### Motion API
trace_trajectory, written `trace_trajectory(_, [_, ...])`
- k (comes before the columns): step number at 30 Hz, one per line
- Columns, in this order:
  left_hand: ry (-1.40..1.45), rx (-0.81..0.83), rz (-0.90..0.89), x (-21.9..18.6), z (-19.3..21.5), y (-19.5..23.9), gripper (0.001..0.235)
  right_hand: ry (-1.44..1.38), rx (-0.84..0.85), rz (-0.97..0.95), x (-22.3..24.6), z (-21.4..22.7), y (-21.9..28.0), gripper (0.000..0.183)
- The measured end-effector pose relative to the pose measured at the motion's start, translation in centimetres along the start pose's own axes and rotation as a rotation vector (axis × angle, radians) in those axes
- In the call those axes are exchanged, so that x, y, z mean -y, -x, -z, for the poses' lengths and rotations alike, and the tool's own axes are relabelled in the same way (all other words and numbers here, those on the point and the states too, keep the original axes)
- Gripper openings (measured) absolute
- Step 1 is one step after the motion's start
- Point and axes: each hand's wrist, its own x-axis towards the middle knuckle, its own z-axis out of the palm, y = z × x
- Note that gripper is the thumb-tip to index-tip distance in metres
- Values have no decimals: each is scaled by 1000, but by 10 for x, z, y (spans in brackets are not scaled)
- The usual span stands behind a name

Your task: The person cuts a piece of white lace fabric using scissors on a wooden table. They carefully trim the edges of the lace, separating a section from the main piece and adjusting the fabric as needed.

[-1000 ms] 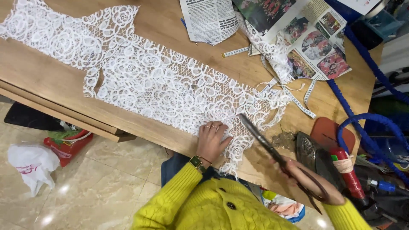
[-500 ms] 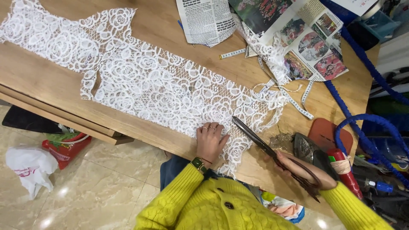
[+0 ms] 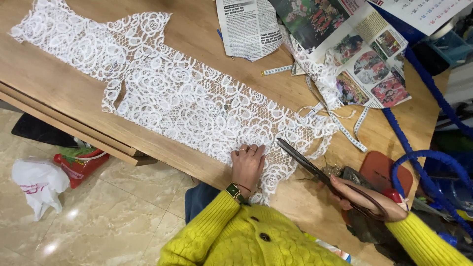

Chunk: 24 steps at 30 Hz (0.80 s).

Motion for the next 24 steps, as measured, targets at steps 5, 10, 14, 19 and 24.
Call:
trace_trajectory(5, [0, -8, 18, -2, -7, 0, 30, -950, 378, -73, -21, 45, 4, 40])
trace_trajectory(10, [26, -151, -16, -3, -5, 1, 38, -57, 61, -72, 4, 19, 2, 33])
trace_trajectory(14, [26, -172, -17, -3, -5, 3, 33, 58, 37, -103, 18, 8, 1, 40])
trace_trajectory(19, [9, -207, -30, -4, -2, 3, 34, 408, 80, 89, 34, -3, -6, 45])
trace_trajectory(24, [-4, -179, -35, -2, -7, 4, 43, 318, 33, -48, 32, 8, -20, 57])
